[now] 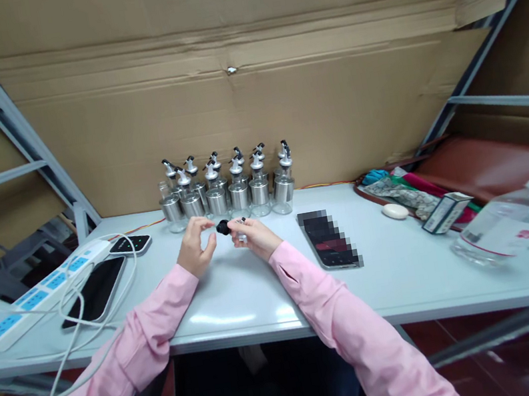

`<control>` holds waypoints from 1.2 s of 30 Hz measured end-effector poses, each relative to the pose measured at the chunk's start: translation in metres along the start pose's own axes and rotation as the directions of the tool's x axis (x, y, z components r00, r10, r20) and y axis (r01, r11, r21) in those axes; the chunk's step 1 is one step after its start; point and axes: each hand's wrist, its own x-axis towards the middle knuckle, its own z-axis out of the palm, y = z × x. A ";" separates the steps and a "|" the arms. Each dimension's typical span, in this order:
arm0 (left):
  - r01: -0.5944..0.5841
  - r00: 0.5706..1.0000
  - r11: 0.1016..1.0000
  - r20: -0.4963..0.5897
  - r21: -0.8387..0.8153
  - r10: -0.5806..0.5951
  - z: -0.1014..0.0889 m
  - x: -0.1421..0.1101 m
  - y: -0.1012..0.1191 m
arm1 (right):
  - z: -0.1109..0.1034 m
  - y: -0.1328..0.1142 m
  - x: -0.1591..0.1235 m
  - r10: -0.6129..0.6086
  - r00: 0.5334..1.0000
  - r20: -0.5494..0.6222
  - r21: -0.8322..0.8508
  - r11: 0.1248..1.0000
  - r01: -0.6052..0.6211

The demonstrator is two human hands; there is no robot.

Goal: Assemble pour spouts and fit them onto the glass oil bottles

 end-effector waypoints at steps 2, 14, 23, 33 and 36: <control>0.009 0.999 0.996 0.041 0.086 -0.013 -0.002 0.001 0.000 | 0.000 -0.001 -0.001 -0.005 1.000 -0.027 0.002 1.000 0.005; -0.005 0.960 0.980 0.275 0.199 -0.051 -0.002 0.001 0.002 | -0.001 0.000 0.001 -0.136 0.990 -0.031 -0.170 0.977 0.129; 0.013 0.893 0.968 0.434 0.250 -0.123 -0.001 0.000 -0.002 | -0.006 0.002 0.003 -0.217 0.976 0.007 -0.333 0.920 0.207; -0.063 0.894 0.956 0.441 0.286 -0.073 0.000 -0.001 -0.006 | -0.006 0.003 0.007 -0.198 0.972 -0.125 -0.289 0.945 0.155; -0.083 0.916 0.960 0.399 0.267 -0.031 -0.002 0.001 -0.002 | -0.007 0.002 0.006 -0.309 0.926 -0.219 -0.331 0.916 0.227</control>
